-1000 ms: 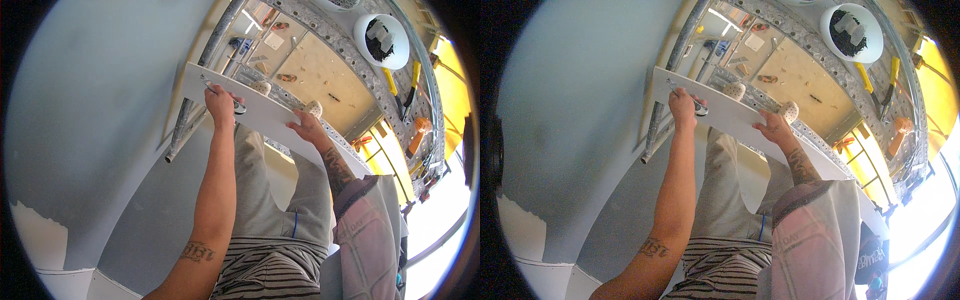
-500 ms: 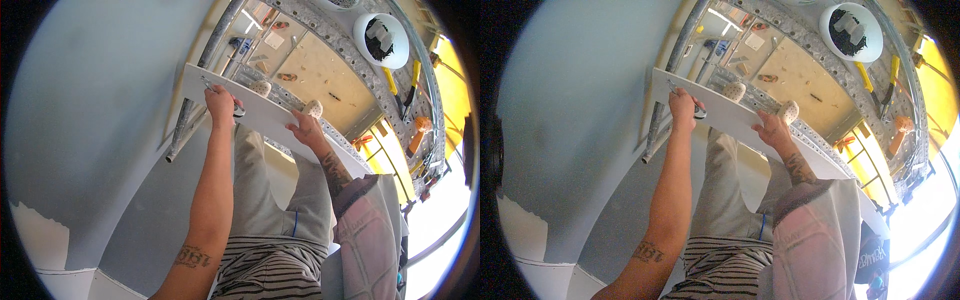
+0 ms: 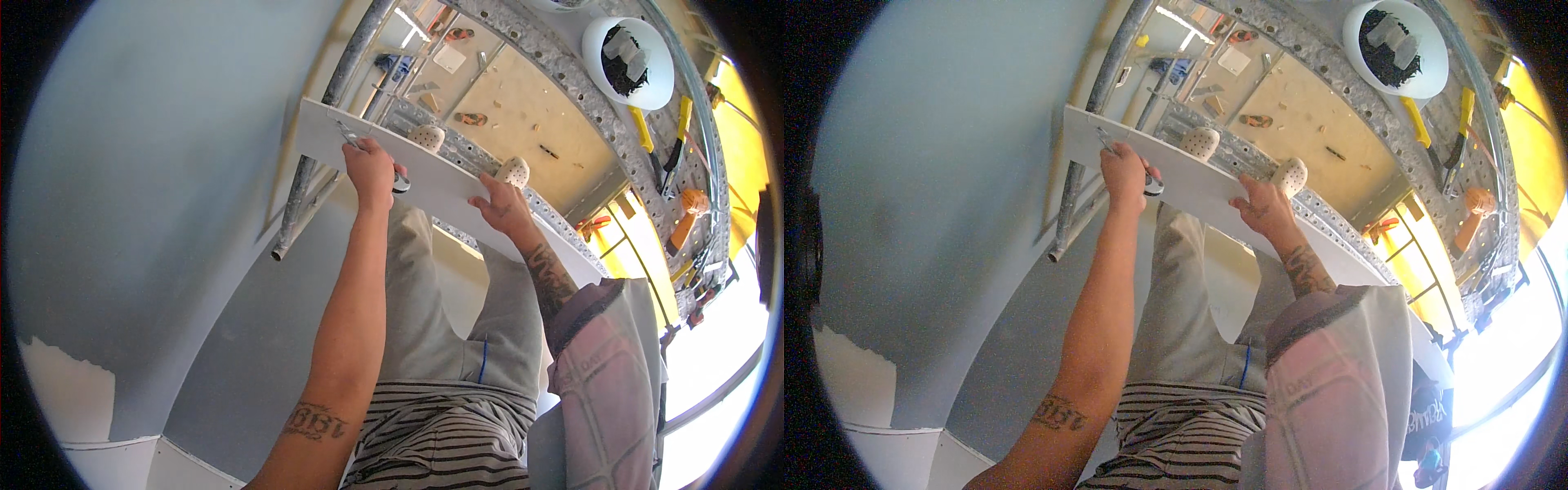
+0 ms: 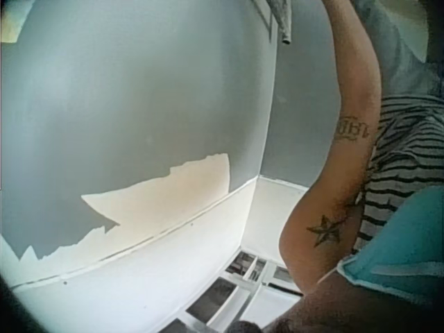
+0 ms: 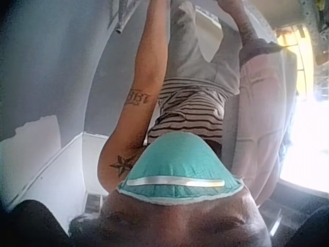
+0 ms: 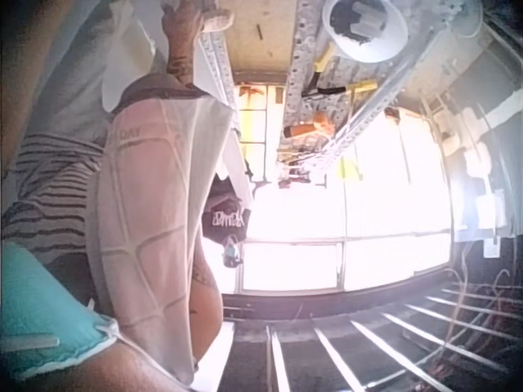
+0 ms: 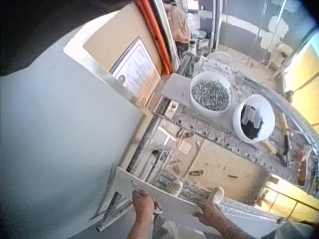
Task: The person measures a long white board with a tape measure, marks it with a pencil, and uses a utility knife to cut several notches into the edge of the board while another person assists by holding the material.
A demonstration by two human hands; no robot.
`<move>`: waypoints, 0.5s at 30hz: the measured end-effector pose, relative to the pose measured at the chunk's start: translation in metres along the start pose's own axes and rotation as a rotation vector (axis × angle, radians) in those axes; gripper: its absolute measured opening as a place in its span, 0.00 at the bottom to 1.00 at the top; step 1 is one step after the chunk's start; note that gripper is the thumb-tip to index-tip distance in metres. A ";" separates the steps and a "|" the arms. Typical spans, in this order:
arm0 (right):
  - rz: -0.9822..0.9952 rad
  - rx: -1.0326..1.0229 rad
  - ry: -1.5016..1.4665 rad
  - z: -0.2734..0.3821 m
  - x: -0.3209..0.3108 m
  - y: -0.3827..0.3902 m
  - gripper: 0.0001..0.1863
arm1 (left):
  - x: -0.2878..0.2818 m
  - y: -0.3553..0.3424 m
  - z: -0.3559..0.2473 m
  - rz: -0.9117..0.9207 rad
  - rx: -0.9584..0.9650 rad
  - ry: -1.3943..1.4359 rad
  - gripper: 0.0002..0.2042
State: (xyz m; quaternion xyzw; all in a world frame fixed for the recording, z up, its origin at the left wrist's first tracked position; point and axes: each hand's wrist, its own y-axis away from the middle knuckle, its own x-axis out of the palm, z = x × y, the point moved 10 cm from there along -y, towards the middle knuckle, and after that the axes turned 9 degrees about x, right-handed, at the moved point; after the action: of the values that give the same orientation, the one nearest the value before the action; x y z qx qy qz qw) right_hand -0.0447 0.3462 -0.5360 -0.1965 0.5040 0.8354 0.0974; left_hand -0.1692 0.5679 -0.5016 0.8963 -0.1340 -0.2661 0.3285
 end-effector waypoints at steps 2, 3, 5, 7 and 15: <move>0.014 0.016 0.005 0.002 -0.001 0.000 0.22 | -0.002 0.003 0.004 -0.010 -0.002 -0.034 0.10; 0.043 0.048 0.002 0.000 -0.001 0.000 0.26 | -0.001 0.005 0.006 -0.009 -0.001 -0.035 0.10; 0.073 0.080 -0.003 0.001 -0.001 0.000 0.30 | 0.003 0.008 0.007 0.012 0.019 -0.040 0.12; 0.098 0.085 -0.038 0.003 0.000 0.002 0.29 | 0.004 0.008 0.009 0.011 0.013 -0.040 0.12; 0.068 0.034 -0.008 -0.002 0.000 -0.002 0.29 | 0.015 0.020 0.013 0.029 -0.008 -0.030 0.11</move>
State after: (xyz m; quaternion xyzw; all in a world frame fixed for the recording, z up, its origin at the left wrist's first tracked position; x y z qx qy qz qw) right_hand -0.0439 0.3454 -0.5384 -0.1744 0.5244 0.8301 0.0744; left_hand -0.1659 0.5399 -0.5026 0.8888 -0.1506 -0.2754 0.3340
